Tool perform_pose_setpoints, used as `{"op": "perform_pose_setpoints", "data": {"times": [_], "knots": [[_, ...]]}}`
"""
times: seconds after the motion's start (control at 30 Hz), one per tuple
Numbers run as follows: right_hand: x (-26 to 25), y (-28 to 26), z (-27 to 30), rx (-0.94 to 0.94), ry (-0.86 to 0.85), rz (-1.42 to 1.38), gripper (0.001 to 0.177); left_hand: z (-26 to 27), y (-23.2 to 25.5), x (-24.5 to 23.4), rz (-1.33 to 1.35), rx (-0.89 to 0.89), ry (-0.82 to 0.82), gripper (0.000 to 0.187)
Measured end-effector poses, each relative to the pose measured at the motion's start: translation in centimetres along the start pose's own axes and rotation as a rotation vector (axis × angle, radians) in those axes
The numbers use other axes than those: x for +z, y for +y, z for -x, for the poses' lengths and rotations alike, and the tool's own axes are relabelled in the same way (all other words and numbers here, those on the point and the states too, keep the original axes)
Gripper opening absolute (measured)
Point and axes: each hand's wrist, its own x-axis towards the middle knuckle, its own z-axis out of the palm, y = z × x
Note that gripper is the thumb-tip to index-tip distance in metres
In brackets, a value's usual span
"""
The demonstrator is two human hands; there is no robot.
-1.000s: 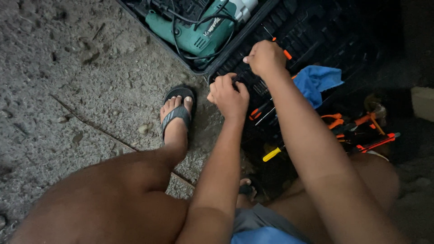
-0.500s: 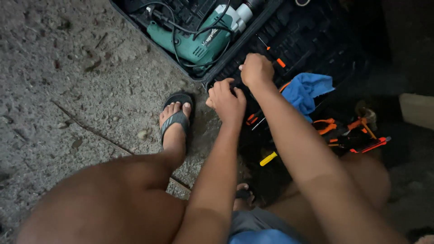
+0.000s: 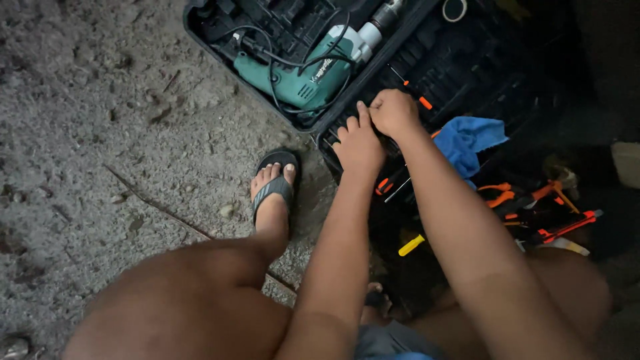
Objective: Organizing various tools and drill bits within a plastic tool carrying case.
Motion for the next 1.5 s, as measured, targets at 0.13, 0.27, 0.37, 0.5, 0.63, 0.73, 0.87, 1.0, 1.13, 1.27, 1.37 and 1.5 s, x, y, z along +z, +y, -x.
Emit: {"op": "perform_pose_setpoints", "data": {"times": [0.13, 0.27, 0.37, 0.5, 0.63, 0.73, 0.87, 1.0, 1.13, 1.27, 1.37, 1.5], "knots": [[-0.1, -0.2, -1.1, -0.003, -0.045, 0.053, 0.015, -0.7, -0.1, 0.7, -0.040, 0.017, -0.009, 0.071], [-1.0, -1.5, -0.8, 0.104, -0.101, 0.150, 0.020, -1.3, 0.2, 0.8, -0.034, 0.021, -0.044, 0.070], [-1.7, -2.1, -0.8, 0.129, -0.132, 0.192, 0.023, -1.7, 0.5, 0.6, -0.061, 0.028, -0.079, 0.070], [-1.8, -2.2, -1.3, 0.129, -0.185, 0.228, 0.027, -2.5, 0.1, 1.7, -0.074, 0.063, -0.076, 0.069], [-2.0, -3.0, -0.7, 0.152, -0.159, 0.231, 0.032, -2.5, -0.2, 1.3, -0.067, 0.107, -0.079, 0.072], [-1.2, -2.1, -0.8, 0.122, -0.095, 0.204, 0.030, -2.3, -0.1, 0.7, -0.056, 0.105, -0.097, 0.074], [-0.8, -1.6, -0.7, 0.108, -0.089, 0.166, 0.027, -2.4, -0.7, 1.3, -0.056, 0.119, -0.073, 0.073], [-0.3, -1.5, 0.3, 0.031, -0.023, 0.177, 0.025, -1.0, -0.9, 0.2, 0.026, 0.141, 0.019, 0.073], [0.6, -1.0, 2.1, -0.121, 0.145, 0.079, 0.023, 0.2, -2.6, 1.8, 0.265, 0.157, 0.220, 0.060], [0.1, -1.5, 3.5, -0.162, 0.221, 0.000, 0.022, 0.9, -2.8, 2.0, 0.549, 0.127, 0.333, 0.052], [0.3, -1.4, 3.8, -0.151, 0.253, -0.028, 0.018, 0.9, -2.9, 2.2, 0.584, 0.125, 0.364, 0.047], [0.8, -0.8, 3.4, -0.189, 0.285, 0.027, 0.014, 0.5, -3.3, 3.2, 0.610, 0.097, 0.331, 0.043]]}}
